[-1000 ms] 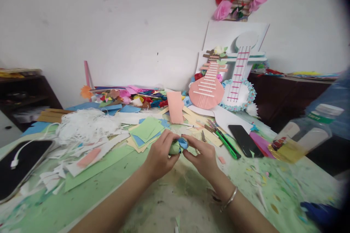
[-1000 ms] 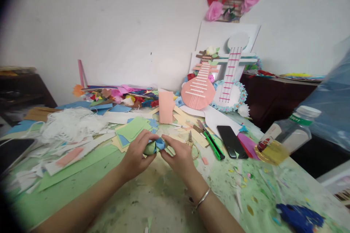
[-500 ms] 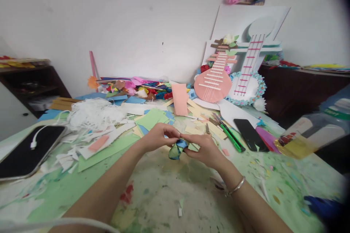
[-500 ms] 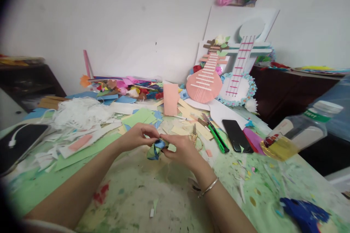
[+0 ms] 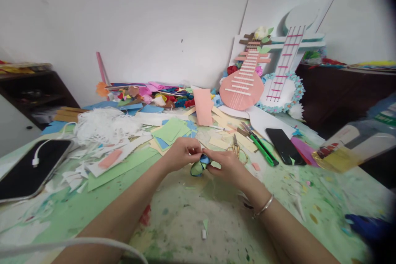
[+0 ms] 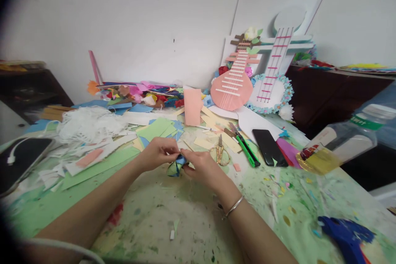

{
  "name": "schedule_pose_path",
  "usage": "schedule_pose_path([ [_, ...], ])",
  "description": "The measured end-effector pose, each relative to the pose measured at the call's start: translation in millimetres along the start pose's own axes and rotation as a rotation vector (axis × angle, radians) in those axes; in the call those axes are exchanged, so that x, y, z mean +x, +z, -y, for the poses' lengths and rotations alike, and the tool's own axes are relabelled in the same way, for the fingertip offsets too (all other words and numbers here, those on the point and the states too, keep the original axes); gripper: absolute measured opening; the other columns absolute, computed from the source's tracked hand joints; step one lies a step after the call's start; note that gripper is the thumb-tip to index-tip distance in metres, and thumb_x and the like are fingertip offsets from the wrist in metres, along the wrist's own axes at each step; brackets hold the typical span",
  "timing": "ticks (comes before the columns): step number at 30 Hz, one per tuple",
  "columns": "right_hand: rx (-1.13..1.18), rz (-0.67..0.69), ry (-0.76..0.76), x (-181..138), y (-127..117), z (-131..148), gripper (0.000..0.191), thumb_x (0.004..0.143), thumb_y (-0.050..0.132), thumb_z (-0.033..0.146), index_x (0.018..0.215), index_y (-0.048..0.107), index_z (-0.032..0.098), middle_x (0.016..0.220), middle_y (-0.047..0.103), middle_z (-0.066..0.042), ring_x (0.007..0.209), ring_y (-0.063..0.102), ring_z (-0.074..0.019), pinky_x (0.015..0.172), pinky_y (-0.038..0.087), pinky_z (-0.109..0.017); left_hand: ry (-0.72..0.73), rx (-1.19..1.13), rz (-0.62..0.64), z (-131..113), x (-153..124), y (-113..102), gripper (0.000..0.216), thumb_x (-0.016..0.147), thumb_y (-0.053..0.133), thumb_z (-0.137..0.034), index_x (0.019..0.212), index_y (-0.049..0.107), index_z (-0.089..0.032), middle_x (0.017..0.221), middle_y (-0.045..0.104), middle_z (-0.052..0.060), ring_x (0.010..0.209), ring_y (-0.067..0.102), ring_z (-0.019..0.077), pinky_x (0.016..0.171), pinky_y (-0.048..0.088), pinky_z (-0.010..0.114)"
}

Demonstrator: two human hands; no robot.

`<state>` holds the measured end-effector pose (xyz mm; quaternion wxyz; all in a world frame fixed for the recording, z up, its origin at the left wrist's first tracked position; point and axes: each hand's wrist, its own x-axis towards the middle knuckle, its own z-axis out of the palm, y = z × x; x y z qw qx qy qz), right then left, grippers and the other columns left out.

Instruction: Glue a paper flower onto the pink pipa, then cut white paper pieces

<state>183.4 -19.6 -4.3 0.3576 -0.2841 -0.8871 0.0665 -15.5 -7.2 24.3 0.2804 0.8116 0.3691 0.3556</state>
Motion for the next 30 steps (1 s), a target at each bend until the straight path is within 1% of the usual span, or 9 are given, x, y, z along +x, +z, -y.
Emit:
schedule_pose_path([
  [3, -0.028, 0.019, 0.026, -0.8, 0.9, -1.2, 0.036, 0.076, 0.056, 0.012, 0.111, 0.063, 0.018, 0.081, 0.072, -0.004, 0.063, 0.064, -0.0127, 0.056, 0.044, -0.019, 0.030, 0.032, -0.013, 3.8, -0.3, 4.1, 0.013, 0.074, 0.058, -0.016, 0.062, 0.060, -0.014, 0.060, 0.054, -0.002, 0.056, 0.050, 0.0078, 0.049, 0.037, 0.016],
  [7, -0.013, 0.049, 0.060, 1.5, -0.3, 2.1, 0.036, 0.076, 0.057, 0.011, 0.111, 0.064, 0.017, 0.076, 0.071, -0.003, 0.060, 0.064, -0.0128, 0.056, 0.044, -0.019, -0.017, -0.051, 0.027, 11.1, 0.8, 5.4, 0.013, 0.077, 0.057, -0.021, 0.068, 0.063, -0.014, 0.065, 0.057, 0.000, 0.055, 0.053, 0.0090, 0.044, 0.039, 0.016],
  [11, 0.038, 0.040, 0.150, 4.7, -0.3, 4.2, 0.033, 0.076, 0.059, 0.012, 0.108, 0.067, 0.019, 0.071, 0.072, 0.000, 0.058, 0.064, -0.0125, 0.058, 0.048, -0.020, 0.015, -0.047, 0.012, 18.1, 4.1, 3.3, 0.016, 0.080, 0.057, -0.025, 0.077, 0.068, -0.014, 0.072, 0.065, 0.004, 0.067, 0.059, 0.0130, 0.058, 0.047, 0.021],
  [16, 0.199, -0.134, 0.247, 6.0, -0.3, -2.1, 0.034, 0.074, 0.059, 0.012, 0.107, 0.065, 0.020, 0.091, 0.074, -0.002, 0.077, 0.070, -0.0148, 0.073, 0.057, -0.028, 0.018, -0.206, 0.053, 16.2, 3.4, 0.1, 0.025, 0.087, 0.052, -0.032, 0.098, 0.066, -0.014, 0.097, 0.067, 0.011, 0.091, 0.063, 0.0195, 0.078, 0.050, 0.031],
  [19, 0.378, -0.225, 0.322, 6.4, -1.7, -3.2, 0.028, 0.074, 0.062, 0.016, 0.102, 0.063, 0.018, 0.090, 0.073, -0.002, 0.082, 0.071, -0.0158, 0.079, 0.059, -0.031, 0.118, -0.208, 0.097, 6.2, -0.3, 2.4, 0.039, 0.078, 0.062, -0.027, 0.115, 0.055, -0.017, 0.112, 0.060, 0.012, 0.102, 0.059, 0.0219, 0.087, 0.048, 0.035],
  [21, 0.457, -0.263, 0.336, 6.9, -2.8, -0.8, 0.025, 0.073, 0.063, 0.017, 0.098, 0.061, 0.018, 0.087, 0.073, -0.002, 0.083, 0.071, -0.0162, 0.080, 0.059, -0.032, 0.195, -0.084, 0.037, -1.1, -2.5, 6.9, 0.047, 0.072, 0.063, -0.018, 0.117, 0.050, -0.018, 0.112, 0.056, 0.011, 0.102, 0.056, 0.0214, 0.087, 0.048, 0.035],
  [25, 0.421, -0.313, 0.285, 8.0, -5.0, 7.6, 0.023, 0.074, 0.062, 0.017, 0.096, 0.059, 0.019, 0.085, 0.073, 0.000, 0.079, 0.071, -0.0154, 0.078, 0.060, -0.031, 0.270, 0.090, -0.150, -8.0, -3.6, 16.7, 0.041, 0.069, 0.052, -0.007, 0.109, 0.050, -0.018, 0.101, 0.055, 0.007, 0.093, 0.055, 0.0194, 0.082, 0.047, 0.033],
  [27, 0.357, -0.334, 0.251, 8.2, -6.3, 10.8, 0.023, 0.074, 0.060, 0.016, 0.098, 0.060, 0.020, 0.087, 0.072, 0.000, 0.079, 0.071, -0.0151, 0.078, 0.060, -0.030, 0.286, 0.122, -0.185, -7.7, -3.1, 18.8, 0.039, 0.069, 0.051, -0.007, 0.107, 0.050, -0.018, 0.100, 0.055, 0.006, 0.093, 0.054, 0.0199, 0.082, 0.046, 0.034],
  [30, 0.243, -0.352, 0.209, 7.4, -7.5, 12.5, 0.026, 0.075, 0.058, 0.014, 0.100, 0.060, 0.021, 0.087, 0.072, 0.000, 0.078, 0.071, -0.0147, 0.075, 0.060, -0.027, 0.310, 0.158, -0.185, -6.5, -2.7, 18.7, 0.037, 0.071, 0.051, -0.007, 0.106, 0.049, -0.019, 0.102, 0.054, 0.007, 0.098, 0.052, 0.0211, 0.085, 0.046, 0.035],
])
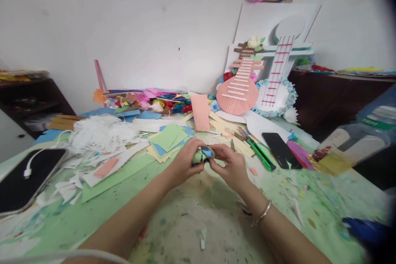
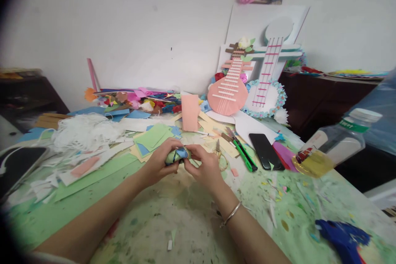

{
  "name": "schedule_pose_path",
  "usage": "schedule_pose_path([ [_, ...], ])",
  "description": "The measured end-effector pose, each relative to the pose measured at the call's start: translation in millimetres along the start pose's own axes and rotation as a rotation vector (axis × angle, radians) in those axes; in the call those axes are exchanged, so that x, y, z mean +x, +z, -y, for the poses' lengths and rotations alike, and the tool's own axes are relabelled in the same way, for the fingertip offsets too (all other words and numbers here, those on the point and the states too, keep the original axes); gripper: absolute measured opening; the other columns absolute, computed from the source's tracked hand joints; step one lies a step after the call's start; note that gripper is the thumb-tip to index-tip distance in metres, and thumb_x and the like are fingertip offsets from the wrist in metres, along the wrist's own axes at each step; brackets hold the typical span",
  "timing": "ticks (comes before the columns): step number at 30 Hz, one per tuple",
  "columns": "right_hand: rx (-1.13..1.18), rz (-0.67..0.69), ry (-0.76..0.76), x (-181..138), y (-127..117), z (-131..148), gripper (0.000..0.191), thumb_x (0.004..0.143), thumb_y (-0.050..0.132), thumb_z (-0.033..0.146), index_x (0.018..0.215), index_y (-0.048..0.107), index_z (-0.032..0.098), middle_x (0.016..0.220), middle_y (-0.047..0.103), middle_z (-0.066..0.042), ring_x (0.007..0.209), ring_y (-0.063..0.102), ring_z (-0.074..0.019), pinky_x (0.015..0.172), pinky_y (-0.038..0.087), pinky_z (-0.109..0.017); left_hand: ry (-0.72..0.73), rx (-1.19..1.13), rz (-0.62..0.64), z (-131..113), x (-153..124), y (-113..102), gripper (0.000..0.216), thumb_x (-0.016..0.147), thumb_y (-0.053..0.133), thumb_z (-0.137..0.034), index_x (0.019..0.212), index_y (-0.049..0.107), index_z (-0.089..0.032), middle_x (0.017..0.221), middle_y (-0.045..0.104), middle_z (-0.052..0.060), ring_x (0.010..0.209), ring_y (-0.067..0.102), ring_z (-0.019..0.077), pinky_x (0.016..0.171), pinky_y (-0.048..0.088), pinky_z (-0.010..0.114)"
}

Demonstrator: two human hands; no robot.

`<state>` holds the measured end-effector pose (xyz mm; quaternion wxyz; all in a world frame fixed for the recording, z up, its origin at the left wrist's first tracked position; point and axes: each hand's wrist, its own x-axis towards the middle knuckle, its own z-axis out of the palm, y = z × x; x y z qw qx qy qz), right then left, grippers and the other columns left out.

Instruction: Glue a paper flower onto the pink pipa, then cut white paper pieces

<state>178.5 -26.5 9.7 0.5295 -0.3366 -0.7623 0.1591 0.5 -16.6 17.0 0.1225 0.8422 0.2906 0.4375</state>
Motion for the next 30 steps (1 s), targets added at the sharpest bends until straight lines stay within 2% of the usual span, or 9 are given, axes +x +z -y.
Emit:
schedule_pose_path([
  [12, -0.221, -0.152, -0.202, -4.8, 6.7, 10.7, 0.026, 0.078, 0.056, 0.010, 0.102, 0.060, 0.021, 0.093, 0.073, -0.003, 0.073, 0.070, -0.0128, 0.070, 0.059, -0.022, 0.055, -0.007, -0.054, -2.9, -2.7, 4.4, 0.033, 0.076, 0.054, -0.008, 0.106, 0.046, -0.020, 0.105, 0.051, 0.009, 0.100, 0.052, 0.0220, 0.088, 0.046, 0.037],
  [17, -0.295, -0.232, -0.249, -9.3, 13.3, 16.4, 0.028, 0.079, 0.056, 0.010, 0.105, 0.061, 0.020, 0.097, 0.073, -0.007, 0.082, 0.072, -0.0168, 0.076, 0.059, -0.024, 0.077, 0.013, -0.119, -5.9, -2.9, 6.5, 0.027, 0.079, 0.053, -0.010, 0.104, 0.048, -0.019, 0.102, 0.051, 0.008, 0.097, 0.052, 0.0205, 0.084, 0.046, 0.034],
  [22, -0.344, -0.253, -0.256, -16.2, 20.3, 19.0, 0.043, 0.079, 0.058, 0.010, 0.121, 0.054, 0.018, 0.111, 0.069, -0.013, 0.097, 0.069, -0.0222, 0.084, 0.058, -0.032, 0.092, -0.020, -0.183, -8.6, -1.7, 6.3, 0.024, 0.079, 0.051, -0.009, 0.101, 0.050, -0.019, 0.100, 0.051, 0.006, 0.094, 0.051, 0.0191, 0.083, 0.045, 0.032],
  [30, -0.391, -0.301, -0.303, -18.9, 28.4, 16.3, 0.048, 0.080, 0.057, 0.006, 0.126, 0.051, 0.018, 0.113, 0.068, -0.014, 0.099, 0.068, -0.0213, 0.084, 0.058, -0.029, 0.076, -0.038, -0.106, -9.1, -1.2, 3.9, 0.030, 0.077, 0.049, -0.006, 0.103, 0.050, -0.020, 0.103, 0.048, 0.006, 0.097, 0.050, 0.0191, 0.085, 0.045, 0.032],
])
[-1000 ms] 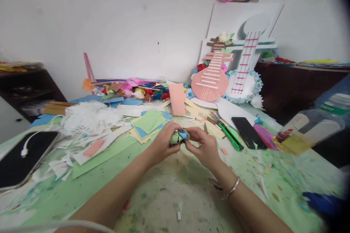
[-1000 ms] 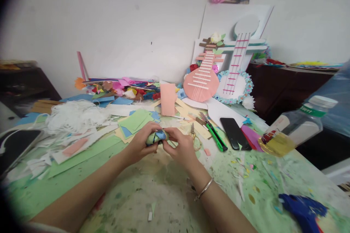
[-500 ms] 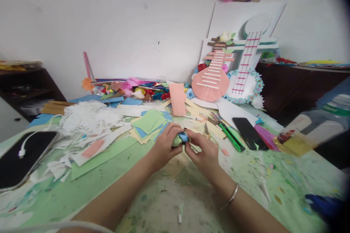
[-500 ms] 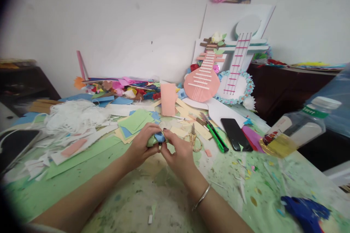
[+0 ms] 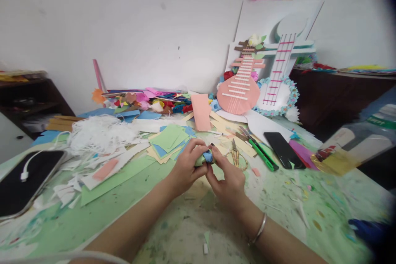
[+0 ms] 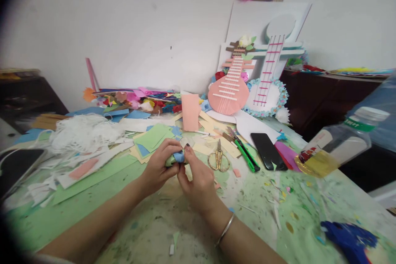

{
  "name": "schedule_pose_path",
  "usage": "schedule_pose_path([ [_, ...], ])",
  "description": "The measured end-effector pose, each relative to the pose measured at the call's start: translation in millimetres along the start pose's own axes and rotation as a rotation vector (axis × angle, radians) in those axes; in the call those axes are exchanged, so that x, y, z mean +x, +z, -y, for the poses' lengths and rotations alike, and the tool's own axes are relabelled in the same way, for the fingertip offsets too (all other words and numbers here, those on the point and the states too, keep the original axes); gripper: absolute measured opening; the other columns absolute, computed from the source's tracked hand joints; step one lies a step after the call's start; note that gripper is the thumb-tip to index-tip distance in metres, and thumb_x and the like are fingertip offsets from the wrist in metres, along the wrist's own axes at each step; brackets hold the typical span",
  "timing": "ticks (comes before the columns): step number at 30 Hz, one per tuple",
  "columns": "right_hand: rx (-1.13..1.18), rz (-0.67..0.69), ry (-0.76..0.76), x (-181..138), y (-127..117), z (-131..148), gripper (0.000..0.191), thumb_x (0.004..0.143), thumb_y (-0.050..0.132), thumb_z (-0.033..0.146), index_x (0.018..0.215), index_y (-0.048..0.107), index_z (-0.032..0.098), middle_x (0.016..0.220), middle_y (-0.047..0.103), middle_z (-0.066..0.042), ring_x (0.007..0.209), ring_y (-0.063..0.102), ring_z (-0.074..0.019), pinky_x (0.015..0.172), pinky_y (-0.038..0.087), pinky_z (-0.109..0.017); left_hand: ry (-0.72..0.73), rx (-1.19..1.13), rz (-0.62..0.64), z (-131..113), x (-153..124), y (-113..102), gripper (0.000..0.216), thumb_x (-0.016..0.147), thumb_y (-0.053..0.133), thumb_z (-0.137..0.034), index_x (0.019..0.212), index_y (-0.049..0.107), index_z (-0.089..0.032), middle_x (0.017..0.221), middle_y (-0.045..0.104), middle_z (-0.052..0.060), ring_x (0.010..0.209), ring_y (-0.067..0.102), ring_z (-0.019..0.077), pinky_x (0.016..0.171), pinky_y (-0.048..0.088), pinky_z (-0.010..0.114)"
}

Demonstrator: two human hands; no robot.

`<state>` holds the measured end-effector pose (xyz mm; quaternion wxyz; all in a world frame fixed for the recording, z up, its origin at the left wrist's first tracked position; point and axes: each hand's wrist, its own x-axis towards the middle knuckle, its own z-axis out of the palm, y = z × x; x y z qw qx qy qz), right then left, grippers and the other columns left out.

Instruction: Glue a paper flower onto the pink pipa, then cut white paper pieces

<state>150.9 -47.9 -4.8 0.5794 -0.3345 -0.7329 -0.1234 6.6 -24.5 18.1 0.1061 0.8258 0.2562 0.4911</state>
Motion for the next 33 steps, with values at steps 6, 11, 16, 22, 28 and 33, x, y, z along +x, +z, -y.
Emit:
schedule_pose_path([
  [6, 0.410, 0.164, 0.290, 3.9, -2.6, -9.3, 0.043, 0.080, 0.055, 0.012, 0.123, 0.053, 0.021, 0.127, 0.060, -0.012, 0.119, 0.056, -0.0237, 0.101, 0.047, -0.041, 0.026, 0.083, 0.060, 10.0, 2.5, -7.8, 0.038, 0.077, 0.050, -0.006, 0.111, 0.044, -0.021, 0.111, 0.048, 0.009, 0.107, 0.048, 0.0225, 0.093, 0.044, 0.038],
  [11, 1.086, 0.200, 0.917, 15.5, -6.1, -24.6, 0.030, 0.083, 0.056, 0.032, 0.112, 0.058, 0.024, 0.125, 0.061, -0.008, 0.118, 0.056, -0.0257, 0.096, 0.048, -0.046, 0.052, 0.280, 0.115, 16.2, -2.5, -5.4, 0.056, 0.078, 0.050, -0.005, 0.130, 0.033, -0.016, 0.124, 0.040, 0.016, 0.122, 0.039, 0.0281, 0.102, 0.038, 0.046],
  [16, 1.317, 0.358, 1.188, 15.5, -0.8, -27.2, 0.050, 0.069, 0.074, 0.029, 0.115, 0.054, 0.026, 0.087, 0.070, -0.002, 0.081, 0.069, -0.0233, 0.070, 0.058, -0.041, -0.001, 0.006, 0.119, 20.4, -9.3, 4.5, 0.078, 0.074, 0.058, -0.011, 0.142, 0.020, -0.018, 0.141, 0.027, 0.019, 0.135, 0.023, 0.0326, 0.110, 0.024, 0.052],
  [22, 1.364, 0.241, 1.139, 14.3, -0.5, -35.5, 0.049, 0.061, 0.080, 0.020, 0.104, 0.057, 0.025, 0.089, 0.072, -0.002, 0.082, 0.068, -0.0188, 0.074, 0.057, -0.037, -0.537, -0.971, -0.157, 19.9, 0.7, 2.3, 0.048, 0.083, 0.056, -0.042, 0.126, 0.046, -0.025, 0.135, 0.041, 0.010, 0.119, 0.046, 0.0269, 0.088, 0.046, 0.038],
  [28, 1.343, 0.277, 1.107, 13.6, -0.9, -38.5, 0.042, 0.062, 0.081, 0.021, 0.097, 0.058, 0.022, 0.087, 0.072, -0.002, 0.081, 0.068, -0.0182, 0.074, 0.058, -0.036, -0.757, -1.115, -0.104, 18.0, 3.3, 3.4, 0.037, 0.082, 0.062, -0.037, 0.114, 0.062, -0.020, 0.100, 0.062, 0.007, 0.087, 0.059, 0.0177, 0.076, 0.048, 0.030],
  [33, 1.318, 0.281, 1.118, 13.5, -1.0, -38.2, 0.043, 0.062, 0.080, 0.020, 0.098, 0.058, 0.023, 0.086, 0.072, -0.001, 0.082, 0.067, -0.0174, 0.075, 0.058, -0.036, -0.754, -1.073, -0.105, 22.8, 1.4, 3.8, 0.034, 0.082, 0.064, -0.036, 0.112, 0.065, -0.019, 0.096, 0.065, 0.006, 0.085, 0.060, 0.0157, 0.078, 0.049, 0.029],
])
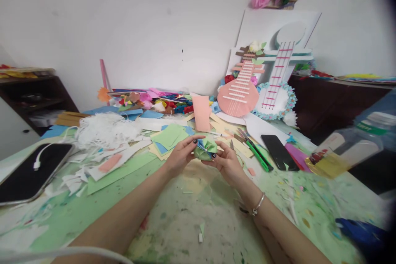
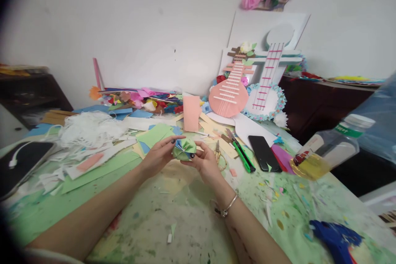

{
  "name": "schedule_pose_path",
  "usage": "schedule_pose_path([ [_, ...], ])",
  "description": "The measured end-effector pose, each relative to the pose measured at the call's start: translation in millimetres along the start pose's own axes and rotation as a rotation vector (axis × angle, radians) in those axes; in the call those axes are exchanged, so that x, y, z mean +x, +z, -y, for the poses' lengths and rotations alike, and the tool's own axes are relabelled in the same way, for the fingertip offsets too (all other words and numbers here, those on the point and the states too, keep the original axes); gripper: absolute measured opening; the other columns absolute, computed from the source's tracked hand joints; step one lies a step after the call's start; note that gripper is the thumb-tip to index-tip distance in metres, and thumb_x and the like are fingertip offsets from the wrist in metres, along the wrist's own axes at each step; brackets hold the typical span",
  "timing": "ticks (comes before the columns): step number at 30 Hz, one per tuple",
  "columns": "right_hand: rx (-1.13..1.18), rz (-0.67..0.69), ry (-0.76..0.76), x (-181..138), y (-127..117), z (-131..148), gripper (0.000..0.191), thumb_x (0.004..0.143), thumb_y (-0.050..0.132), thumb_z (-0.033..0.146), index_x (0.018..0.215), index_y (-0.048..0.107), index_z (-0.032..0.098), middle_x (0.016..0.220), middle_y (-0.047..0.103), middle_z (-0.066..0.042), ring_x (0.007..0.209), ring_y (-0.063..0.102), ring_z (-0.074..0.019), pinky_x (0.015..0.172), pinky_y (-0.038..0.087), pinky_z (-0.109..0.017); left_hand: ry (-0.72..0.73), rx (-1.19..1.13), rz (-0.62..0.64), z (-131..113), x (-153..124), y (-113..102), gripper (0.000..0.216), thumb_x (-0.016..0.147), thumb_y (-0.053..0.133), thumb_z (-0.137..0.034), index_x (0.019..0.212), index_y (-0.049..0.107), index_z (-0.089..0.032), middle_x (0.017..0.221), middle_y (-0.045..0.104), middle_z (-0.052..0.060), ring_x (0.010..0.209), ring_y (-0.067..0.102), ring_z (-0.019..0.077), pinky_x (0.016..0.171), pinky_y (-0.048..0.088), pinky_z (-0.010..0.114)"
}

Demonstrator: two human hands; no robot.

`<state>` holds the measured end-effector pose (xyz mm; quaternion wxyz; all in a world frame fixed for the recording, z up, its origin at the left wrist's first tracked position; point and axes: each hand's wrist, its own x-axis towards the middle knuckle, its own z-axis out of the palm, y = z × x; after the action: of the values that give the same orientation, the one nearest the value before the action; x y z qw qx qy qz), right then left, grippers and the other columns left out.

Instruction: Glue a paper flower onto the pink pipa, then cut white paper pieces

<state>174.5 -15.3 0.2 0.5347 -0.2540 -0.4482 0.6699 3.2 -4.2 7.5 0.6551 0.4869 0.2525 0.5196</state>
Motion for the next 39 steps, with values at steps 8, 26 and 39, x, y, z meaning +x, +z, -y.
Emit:
schedule_pose_path([
  [8, -0.009, -0.011, 0.041, 0.1, 0.0, 0.4, 0.038, 0.061, 0.079, 0.018, 0.093, 0.060, 0.021, 0.087, 0.072, -0.003, 0.080, 0.069, -0.0197, 0.074, 0.058, -0.040, -0.037, 0.033, -0.065, -1.4, 2.4, -2.4, 0.037, 0.076, 0.069, -0.041, 0.104, 0.068, -0.017, 0.089, 0.068, 0.006, 0.079, 0.063, 0.0155, 0.075, 0.050, 0.029],
  [26, -0.237, 0.006, -0.031, -0.1, 0.2, 1.0, 0.040, 0.063, 0.080, 0.031, 0.097, 0.063, 0.020, 0.085, 0.074, -0.004, 0.077, 0.069, -0.0200, 0.075, 0.056, -0.037, 0.016, 0.214, -0.010, -2.6, -5.0, 3.8, 0.046, 0.074, 0.072, -0.036, 0.114, 0.061, -0.018, 0.104, 0.061, 0.008, 0.093, 0.058, 0.0215, 0.076, 0.048, 0.030],
  [39, -0.288, 0.006, 0.005, -1.2, 3.5, 0.9, 0.034, 0.060, 0.081, 0.031, 0.087, 0.062, 0.021, 0.074, 0.072, 0.000, 0.072, 0.068, -0.0196, 0.072, 0.057, -0.040, 0.099, 0.304, -0.071, 3.3, -4.2, 8.5, 0.026, 0.074, 0.069, -0.034, 0.095, 0.066, -0.019, 0.087, 0.061, 0.002, 0.080, 0.056, 0.0166, 0.072, 0.044, 0.024],
])
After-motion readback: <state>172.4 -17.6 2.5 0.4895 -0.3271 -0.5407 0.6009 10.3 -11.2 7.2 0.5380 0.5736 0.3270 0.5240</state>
